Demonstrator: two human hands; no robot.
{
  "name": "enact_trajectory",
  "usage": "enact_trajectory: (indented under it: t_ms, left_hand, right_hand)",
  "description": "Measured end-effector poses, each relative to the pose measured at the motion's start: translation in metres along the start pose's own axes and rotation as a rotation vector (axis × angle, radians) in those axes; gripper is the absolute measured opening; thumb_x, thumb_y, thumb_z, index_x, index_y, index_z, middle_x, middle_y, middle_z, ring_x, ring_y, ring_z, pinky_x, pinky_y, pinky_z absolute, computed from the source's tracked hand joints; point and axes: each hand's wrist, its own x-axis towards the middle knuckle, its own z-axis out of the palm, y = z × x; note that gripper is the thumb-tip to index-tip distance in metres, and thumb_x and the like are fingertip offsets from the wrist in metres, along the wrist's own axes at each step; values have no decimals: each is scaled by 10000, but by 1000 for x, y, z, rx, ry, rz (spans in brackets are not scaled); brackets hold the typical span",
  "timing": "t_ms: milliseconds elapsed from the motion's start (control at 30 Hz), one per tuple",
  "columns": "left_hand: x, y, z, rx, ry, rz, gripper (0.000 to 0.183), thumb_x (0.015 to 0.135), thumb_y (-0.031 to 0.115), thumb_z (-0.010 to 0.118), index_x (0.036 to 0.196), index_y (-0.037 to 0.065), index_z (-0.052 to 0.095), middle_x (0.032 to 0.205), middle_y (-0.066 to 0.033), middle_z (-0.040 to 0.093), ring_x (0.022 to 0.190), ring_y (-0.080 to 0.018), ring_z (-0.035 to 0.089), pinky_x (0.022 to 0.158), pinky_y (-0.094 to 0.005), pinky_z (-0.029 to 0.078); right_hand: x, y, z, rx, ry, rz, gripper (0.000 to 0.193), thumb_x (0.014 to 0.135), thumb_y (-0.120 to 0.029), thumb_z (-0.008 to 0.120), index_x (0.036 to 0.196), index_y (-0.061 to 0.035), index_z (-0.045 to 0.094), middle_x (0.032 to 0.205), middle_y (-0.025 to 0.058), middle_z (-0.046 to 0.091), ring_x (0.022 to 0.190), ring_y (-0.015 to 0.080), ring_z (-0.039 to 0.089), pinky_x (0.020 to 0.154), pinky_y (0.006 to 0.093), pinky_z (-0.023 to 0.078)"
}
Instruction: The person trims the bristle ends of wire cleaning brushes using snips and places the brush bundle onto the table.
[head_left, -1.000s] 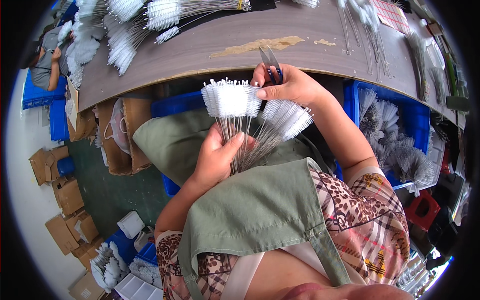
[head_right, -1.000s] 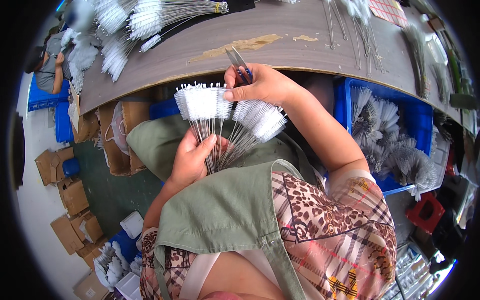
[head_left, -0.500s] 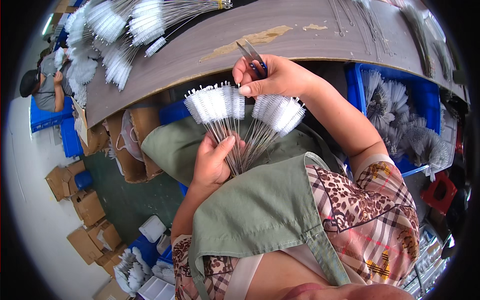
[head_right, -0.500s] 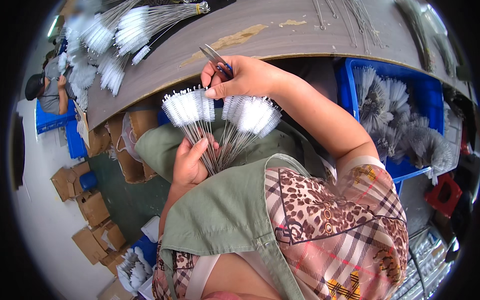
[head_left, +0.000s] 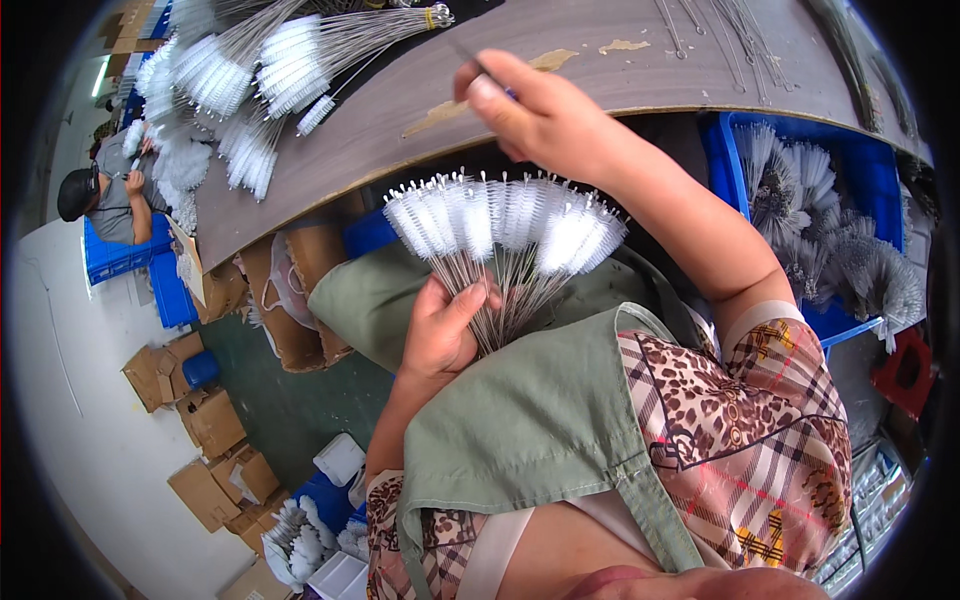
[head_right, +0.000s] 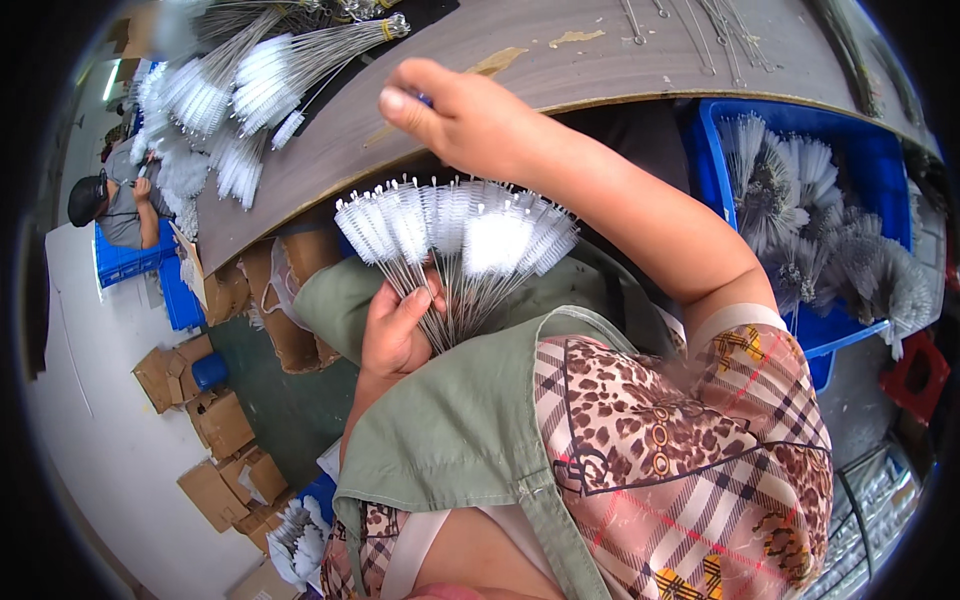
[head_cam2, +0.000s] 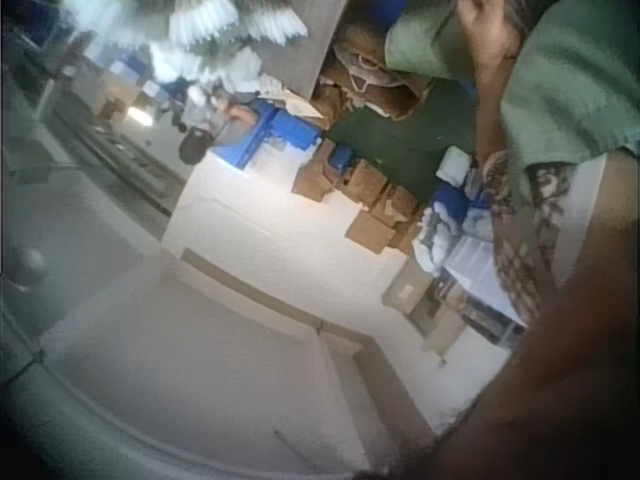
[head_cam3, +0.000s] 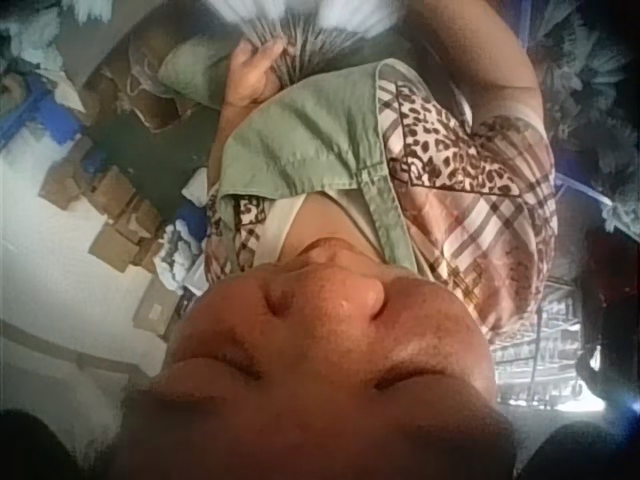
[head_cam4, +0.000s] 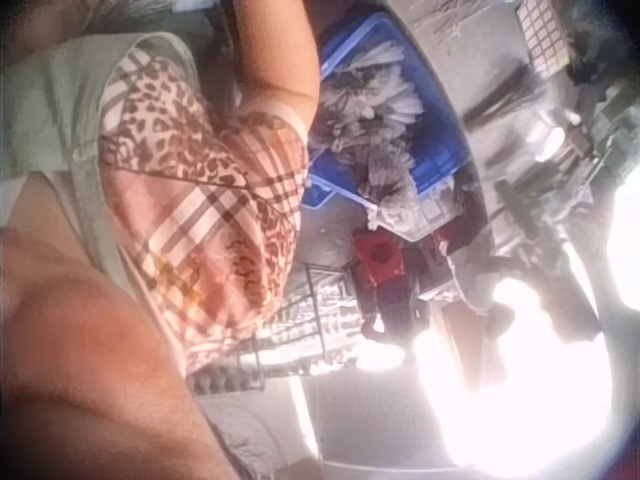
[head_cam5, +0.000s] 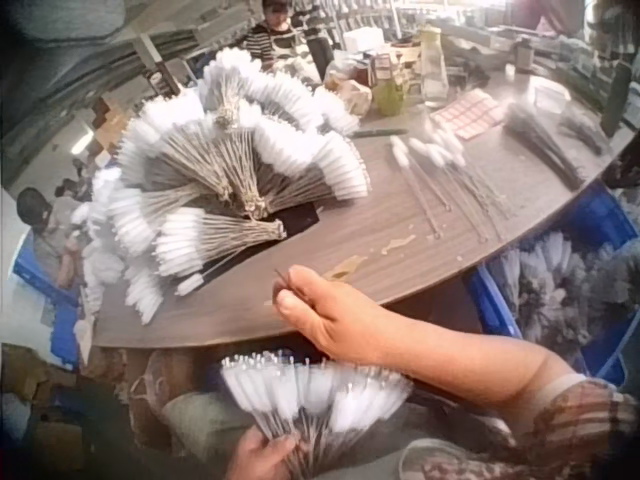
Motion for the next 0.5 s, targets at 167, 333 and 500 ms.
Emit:
enact_trajectory:
  t_ms: [167, 333, 500]
  left_hand:
    - [0, -2, -6, -55, 15, 49, 317, 890, 98, 603, 1167, -5, 487, 977, -75, 558, 844, -163, 525, 804, -314, 441]
    - [3, -7, -13, -148, -13, 53, 208, 911, 33, 563, 1105, 17, 490, 965, -90, 586, 862, -166, 573, 843, -348, 479]
    - [3, -1, -9, -147, -38, 18, 211, 911, 50, 587, 1098, 20, 494, 972, -83, 592, 879, -174, 597, 801, -337, 502]
  right_hand:
    - [-34, -69, -31, 447, -99, 185, 420, 1016, -417, 410, 1014, -33, 580, 684, 8, 484, 641, 75, 436, 591, 237, 380]
    - [-61, -88, -18, 606, -303, 275, 439, 1018, -417, 407, 1015, -23, 602, 721, -28, 485, 626, 55, 431, 580, 204, 377]
    - [-82, -61, 10, 833, -677, 717, 451, 1020, -440, 359, 1041, -20, 521, 703, 21, 553, 607, 104, 592, 562, 213, 457]
